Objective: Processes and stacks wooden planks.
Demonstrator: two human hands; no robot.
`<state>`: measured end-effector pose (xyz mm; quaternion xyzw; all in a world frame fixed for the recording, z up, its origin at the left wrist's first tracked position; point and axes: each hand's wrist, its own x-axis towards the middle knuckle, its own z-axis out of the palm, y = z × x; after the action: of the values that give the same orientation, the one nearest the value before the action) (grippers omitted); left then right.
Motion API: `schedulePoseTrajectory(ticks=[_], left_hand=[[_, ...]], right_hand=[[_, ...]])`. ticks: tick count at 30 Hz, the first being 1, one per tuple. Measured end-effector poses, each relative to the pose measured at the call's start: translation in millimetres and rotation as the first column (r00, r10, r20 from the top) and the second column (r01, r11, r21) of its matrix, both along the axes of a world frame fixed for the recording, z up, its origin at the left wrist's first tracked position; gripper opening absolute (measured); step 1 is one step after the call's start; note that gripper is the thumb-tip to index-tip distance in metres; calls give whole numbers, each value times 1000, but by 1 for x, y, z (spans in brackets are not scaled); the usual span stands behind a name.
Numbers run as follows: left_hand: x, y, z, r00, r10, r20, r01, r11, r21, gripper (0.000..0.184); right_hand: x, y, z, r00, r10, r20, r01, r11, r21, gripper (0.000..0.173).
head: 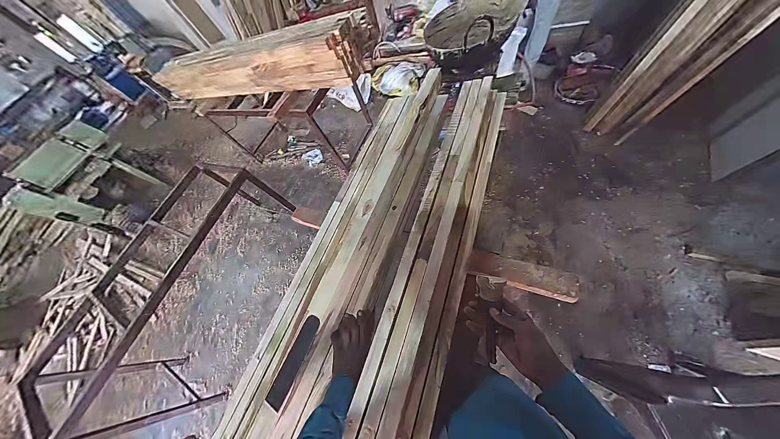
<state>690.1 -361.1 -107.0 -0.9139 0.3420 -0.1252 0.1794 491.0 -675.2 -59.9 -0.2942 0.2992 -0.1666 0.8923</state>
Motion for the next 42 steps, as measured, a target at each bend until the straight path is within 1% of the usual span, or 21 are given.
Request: schedulePoseTrajectory(ticks=[2,4,5,8,10,11,14,16,18,19,20,21,22,24,27,29,31,35,38,40,42], left_hand=[[-4,1,-2,999,8,-31,-7,1000,14,55],[-6,1,2,990,45,-134,-43,999,20,61],[-9,-3,9,984,56,-167,-54,998,16,61],[-10,-23,53,929,144,-342,-144,989,24,52],[4,-2,36,958,90,-271,-118,989,-91,56],[6,7,24,973,83,-216,-105,990,-92,59],[-4,3,14,968,198,-155,-188,979,75,67],[-1,5,15,962,211,-172,-202,977,68,66],[2,9,19,942,219,-254,-214,976,47,64],[6,9,25,906,242,-348,-254,967,11,64],[11,6,38,832,275,-482,-327,945,-25,68],[13,6,52,746,246,-619,-384,918,-99,75],[19,11,65,671,145,-728,-408,891,-199,83],[27,18,88,561,-18,-827,-413,860,-299,93],[30,12,129,501,-98,-860,-339,892,-299,103],[24,-2,157,495,-58,-867,-257,943,-210,109],[15,-16,175,520,1,-854,-230,963,-139,113],[7,-36,189,556,134,-820,-294,955,-43,109],[4,-49,188,582,175,-794,-299,954,-9,108],[1,-57,188,584,163,-795,-313,949,-35,108],[-3,-61,191,523,67,-849,-359,921,-149,103]], right_hand=[[-4,-3,0,1000,-22,-2,22,998,52,31],[-6,-5,2,999,-41,-5,42,996,79,31],[-8,-7,2,999,-48,3,47,996,79,31],[-12,-12,-2,998,-63,22,61,996,63,32],[-11,-14,-5,997,-80,1,80,994,70,29],[-10,-13,-7,996,-88,1,87,993,74,28],[-6,-14,-7,996,-91,-3,91,993,71,25],[-8,-13,-8,997,-76,14,75,995,66,26],[-11,-12,-8,998,-62,10,61,995,73,27],[-11,-13,-7,998,-68,6,68,995,78,27],[-11,-15,-8,997,-78,4,78,994,83,26],[-13,-16,-8,997,-82,2,82,993,91,26],[-15,-17,-8,997,-81,-1,81,993,89,25],[-19,-21,-7,997,-78,1,77,994,72,26],[-27,-25,-5,997,-79,7,79,996,33,29],[-32,-28,-2,997,-79,21,79,997,8,29],[-38,-29,-2,996,-85,38,85,996,-10,29],[-52,-27,1,990,-120,69,120,993,-4,29],[-71,-26,1,984,-141,108,143,990,-8,31],[-84,-27,-2,981,-170,95,172,985,-19,31],[-97,-26,-5,975,-216,60,217,976,-26,28]])
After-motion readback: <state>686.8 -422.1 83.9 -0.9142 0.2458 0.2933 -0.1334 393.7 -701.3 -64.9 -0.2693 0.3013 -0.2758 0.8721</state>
